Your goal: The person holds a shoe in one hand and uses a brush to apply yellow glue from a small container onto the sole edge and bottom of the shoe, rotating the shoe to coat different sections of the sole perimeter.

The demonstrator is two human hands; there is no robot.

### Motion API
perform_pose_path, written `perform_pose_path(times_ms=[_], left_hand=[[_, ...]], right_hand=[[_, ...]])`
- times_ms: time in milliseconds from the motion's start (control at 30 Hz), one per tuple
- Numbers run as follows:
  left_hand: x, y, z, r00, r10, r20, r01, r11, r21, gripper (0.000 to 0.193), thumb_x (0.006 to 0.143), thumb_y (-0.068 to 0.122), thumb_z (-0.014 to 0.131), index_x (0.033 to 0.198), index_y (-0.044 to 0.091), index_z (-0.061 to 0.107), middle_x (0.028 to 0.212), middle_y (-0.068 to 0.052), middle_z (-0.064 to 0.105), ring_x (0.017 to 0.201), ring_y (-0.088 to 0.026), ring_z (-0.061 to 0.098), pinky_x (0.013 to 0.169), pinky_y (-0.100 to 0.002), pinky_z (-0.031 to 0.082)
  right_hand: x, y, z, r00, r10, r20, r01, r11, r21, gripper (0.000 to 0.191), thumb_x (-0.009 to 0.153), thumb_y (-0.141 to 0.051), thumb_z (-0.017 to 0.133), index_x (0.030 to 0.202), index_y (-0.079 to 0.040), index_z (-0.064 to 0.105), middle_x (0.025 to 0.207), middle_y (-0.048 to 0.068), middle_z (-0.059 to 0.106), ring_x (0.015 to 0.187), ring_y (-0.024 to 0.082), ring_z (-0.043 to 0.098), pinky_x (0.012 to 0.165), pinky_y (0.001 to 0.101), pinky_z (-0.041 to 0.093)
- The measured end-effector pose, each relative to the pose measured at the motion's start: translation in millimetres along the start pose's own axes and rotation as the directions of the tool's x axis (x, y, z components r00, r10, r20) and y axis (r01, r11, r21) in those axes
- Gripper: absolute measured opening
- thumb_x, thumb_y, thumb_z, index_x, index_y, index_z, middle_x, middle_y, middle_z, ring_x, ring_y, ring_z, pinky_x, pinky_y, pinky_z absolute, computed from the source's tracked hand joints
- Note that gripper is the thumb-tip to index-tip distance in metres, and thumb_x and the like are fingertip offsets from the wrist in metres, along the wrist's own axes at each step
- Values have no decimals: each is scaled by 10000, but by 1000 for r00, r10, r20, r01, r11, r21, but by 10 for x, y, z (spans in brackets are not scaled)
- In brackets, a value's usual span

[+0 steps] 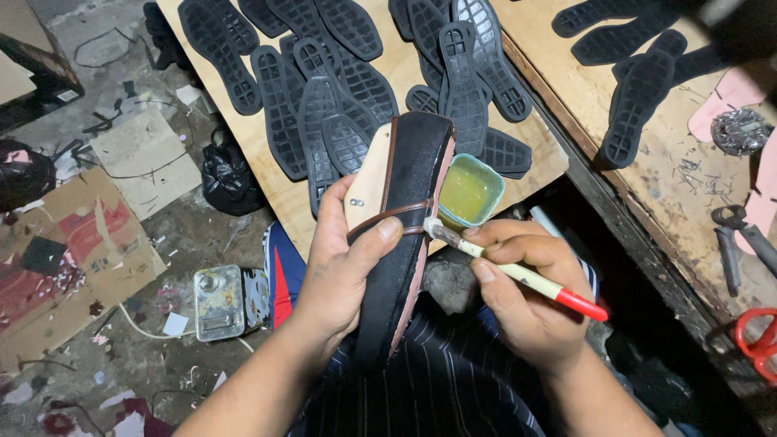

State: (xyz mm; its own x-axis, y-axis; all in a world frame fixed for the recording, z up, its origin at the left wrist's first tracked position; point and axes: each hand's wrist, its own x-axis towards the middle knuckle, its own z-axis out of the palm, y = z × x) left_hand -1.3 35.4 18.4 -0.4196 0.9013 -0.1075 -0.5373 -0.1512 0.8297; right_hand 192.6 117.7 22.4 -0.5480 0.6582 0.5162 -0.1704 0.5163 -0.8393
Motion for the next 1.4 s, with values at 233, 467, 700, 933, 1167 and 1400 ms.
perform_pose_path(times_ms=[233, 467, 700, 933, 1167, 1400], left_hand=[[27, -32, -6, 999, -2, -40, 2, 1000, 3, 692, 909, 166, 694, 1484, 44, 328, 1291, -139, 607, 1147, -184, 622, 995, -348, 533], [5, 10, 7, 1000, -22, -2, 22, 1000, -18, 740, 876, 196, 727, 1472, 63, 310, 1220, -158, 619, 999, -219, 650, 804, -377, 583], [4, 6, 6, 1000, 7, -17, -7, 1000, -6, 720, 898, 155, 718, 1477, 58, 302, 1248, -156, 620, 1052, -195, 666, 866, -360, 598], [13, 1, -11, 999, -51, -19, 51, 999, -16, 692, 912, 122, 687, 1479, 64, 295, 1210, -163, 634, 1007, -199, 682, 861, -355, 596], [2, 25, 23, 997, -63, -39, 63, 998, -19, 684, 916, 125, 672, 1478, 66, 287, 1207, -149, 626, 988, -191, 679, 830, -356, 596], [-5, 16, 55, 996, -49, -81, 48, 999, -19, 660, 934, 137, 667, 1476, 59, 300, 1231, -150, 619, 1019, -183, 659, 858, -350, 589]], right_hand=[[-1, -13, 19, 999, -39, 6, 39, 998, -51, 234, 969, 56, 660, 1145, -36, 536, 1204, 181, 671, 1070, 219, 687, 959, 327, 572], [-22, 44, 15, 997, 54, -50, -50, 996, 72, 231, 1004, 65, 622, 1188, -32, 521, 1256, 193, 654, 1087, 208, 644, 986, 332, 544], [-16, 55, -2, 1000, 19, 0, -19, 999, 36, 222, 997, 58, 634, 1165, -44, 531, 1172, 174, 662, 1099, 221, 666, 1009, 348, 554], [-10, 73, -18, 998, 61, -27, -58, 995, 77, 222, 992, 55, 641, 1158, -42, 530, 1171, 174, 671, 1065, 209, 658, 980, 346, 559], [1, 57, -14, 999, 38, 4, -38, 999, 38, 219, 990, 55, 638, 1154, -40, 528, 1174, 172, 663, 1082, 216, 665, 1000, 343, 553], [24, 15, 26, 999, -3, 33, 4, 1000, -30, 225, 970, 51, 646, 1142, -28, 525, 1214, 168, 661, 1109, 234, 676, 1002, 352, 562]])
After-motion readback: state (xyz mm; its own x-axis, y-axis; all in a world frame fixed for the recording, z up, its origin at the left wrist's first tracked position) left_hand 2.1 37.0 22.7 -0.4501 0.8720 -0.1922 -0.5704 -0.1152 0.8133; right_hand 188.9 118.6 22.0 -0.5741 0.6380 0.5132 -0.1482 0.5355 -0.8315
